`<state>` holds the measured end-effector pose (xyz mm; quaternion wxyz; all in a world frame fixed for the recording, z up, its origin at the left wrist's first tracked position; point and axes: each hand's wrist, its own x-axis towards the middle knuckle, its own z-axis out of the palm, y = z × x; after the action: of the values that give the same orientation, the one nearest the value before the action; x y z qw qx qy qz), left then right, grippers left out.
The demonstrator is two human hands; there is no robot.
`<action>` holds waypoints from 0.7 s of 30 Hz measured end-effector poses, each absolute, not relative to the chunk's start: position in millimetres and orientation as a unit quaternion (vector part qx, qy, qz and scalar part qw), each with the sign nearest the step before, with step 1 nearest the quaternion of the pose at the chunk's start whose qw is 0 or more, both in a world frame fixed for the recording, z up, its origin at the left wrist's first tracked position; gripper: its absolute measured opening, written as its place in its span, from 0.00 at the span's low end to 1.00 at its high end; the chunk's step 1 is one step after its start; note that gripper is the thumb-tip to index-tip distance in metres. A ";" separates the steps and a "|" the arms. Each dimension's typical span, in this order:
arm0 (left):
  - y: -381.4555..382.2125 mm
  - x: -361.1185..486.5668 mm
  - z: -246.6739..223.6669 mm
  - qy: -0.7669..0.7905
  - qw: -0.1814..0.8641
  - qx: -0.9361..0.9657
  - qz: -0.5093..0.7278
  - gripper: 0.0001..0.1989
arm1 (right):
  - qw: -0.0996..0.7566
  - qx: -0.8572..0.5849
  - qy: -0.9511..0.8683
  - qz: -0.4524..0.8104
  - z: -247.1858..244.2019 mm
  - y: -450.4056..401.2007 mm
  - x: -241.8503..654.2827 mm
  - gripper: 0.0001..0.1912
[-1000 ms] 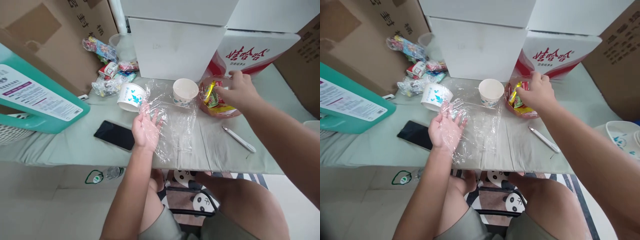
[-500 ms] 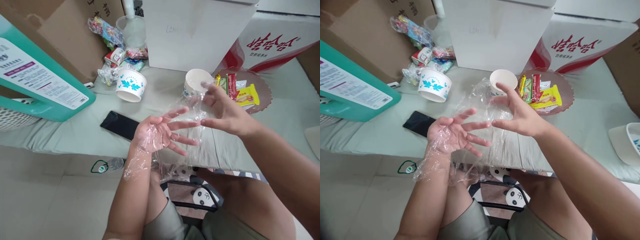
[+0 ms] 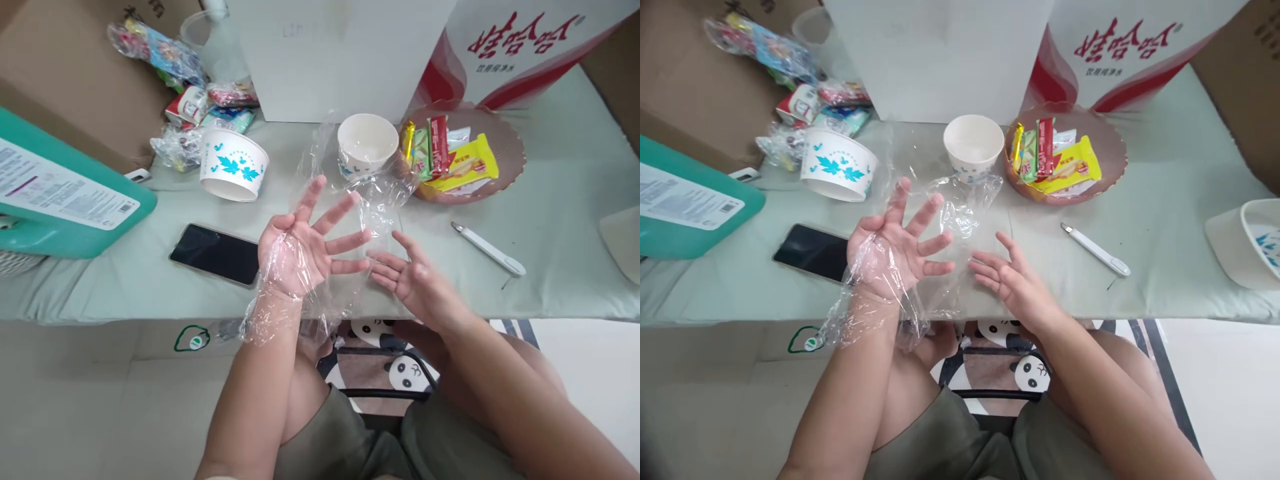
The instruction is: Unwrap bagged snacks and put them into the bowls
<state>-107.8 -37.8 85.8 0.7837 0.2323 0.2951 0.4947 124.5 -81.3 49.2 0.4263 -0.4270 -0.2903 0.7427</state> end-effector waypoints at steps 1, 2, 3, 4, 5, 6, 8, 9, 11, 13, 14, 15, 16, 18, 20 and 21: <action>-37.5 -101.7 83.8 0.296 0.788 0.233 0.488 0.29 | 0.425 -0.426 -0.283 0.747 50.4 -77.6 123.3 0.47; -37.8 -95.5 82.2 0.295 0.790 0.234 0.484 0.29 | 0.424 -0.428 -0.276 0.749 51.5 -73.6 122.9 0.47; -38.7 -89.0 81.2 0.295 0.790 0.236 0.483 0.29 | 0.423 -0.430 -0.270 0.750 52.3 -70.1 123.0 0.47; -40.3 -82.2 80.9 0.298 0.786 0.239 0.486 0.29 | 0.427 -0.433 -0.267 0.748 52.8 -67.4 123.3 0.46; -42.5 -75.1 81.3 0.305 0.779 0.243 0.491 0.29 | 0.434 -0.434 -0.265 0.743 53.0 -65.6 123.3 0.44; -45.3 -67.8 82.2 0.316 0.768 0.247 0.498 0.29 | 0.444 -0.434 -0.264 0.738 53.2 -64.7 123.2 0.43; -51.1 -54.2 84.3 0.349 0.747 0.258 0.504 0.29 | 0.451 -0.421 -0.266 0.740 53.5 -64.9 122.4 0.42; -53.4 -48.9 85.1 0.365 0.740 0.264 0.500 0.29 | 0.444 -0.408 -0.270 0.751 53.7 -65.5 122.4 0.40; -54.6 -43.6 85.8 0.386 0.734 0.272 0.488 0.29 | 0.421 -0.379 -0.282 0.774 53.9 -66.3 124.3 0.31; -50.1 -46.8 85.5 0.386 0.737 0.273 0.483 0.28 | 0.428 -0.382 -0.289 0.767 53.3 -65.8 130.3 0.21; -45.9 -51.0 85.2 0.384 0.738 0.269 0.485 0.27 | 0.446 -0.399 -0.287 0.748 52.7 -65.0 134.7 0.20; -41.0 -56.4 84.8 0.386 0.737 0.265 0.488 0.26 | 0.472 -0.422 -0.281 0.722 52.0 -63.7 140.0 0.20; -35.9 -62.1 84.4 0.395 0.734 0.260 0.487 0.25 | 0.499 -0.448 -0.273 0.690 51.4 -62.1 145.7 0.20; -27.0 -71.8 83.4 0.455 0.707 0.230 0.490 0.20 | 0.541 -0.497 -0.259 0.627 50.7 -58.7 157.5 0.19; -21.8 -76.4 82.2 0.513 0.663 0.217 0.499 0.14 | 0.567 -0.531 -0.250 0.578 50.7 -56.2 168.0 0.15; -20.7 -76.7 81.6 0.530 0.647 0.221 0.502 0.11 | 0.576 -0.544 -0.248 0.558 50.8 -55.7 172.5 0.13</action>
<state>-76.7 -20.7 81.6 0.6465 0.2208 0.5302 0.5021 172.5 -55.7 50.8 0.5762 -0.5435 -0.2478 0.5579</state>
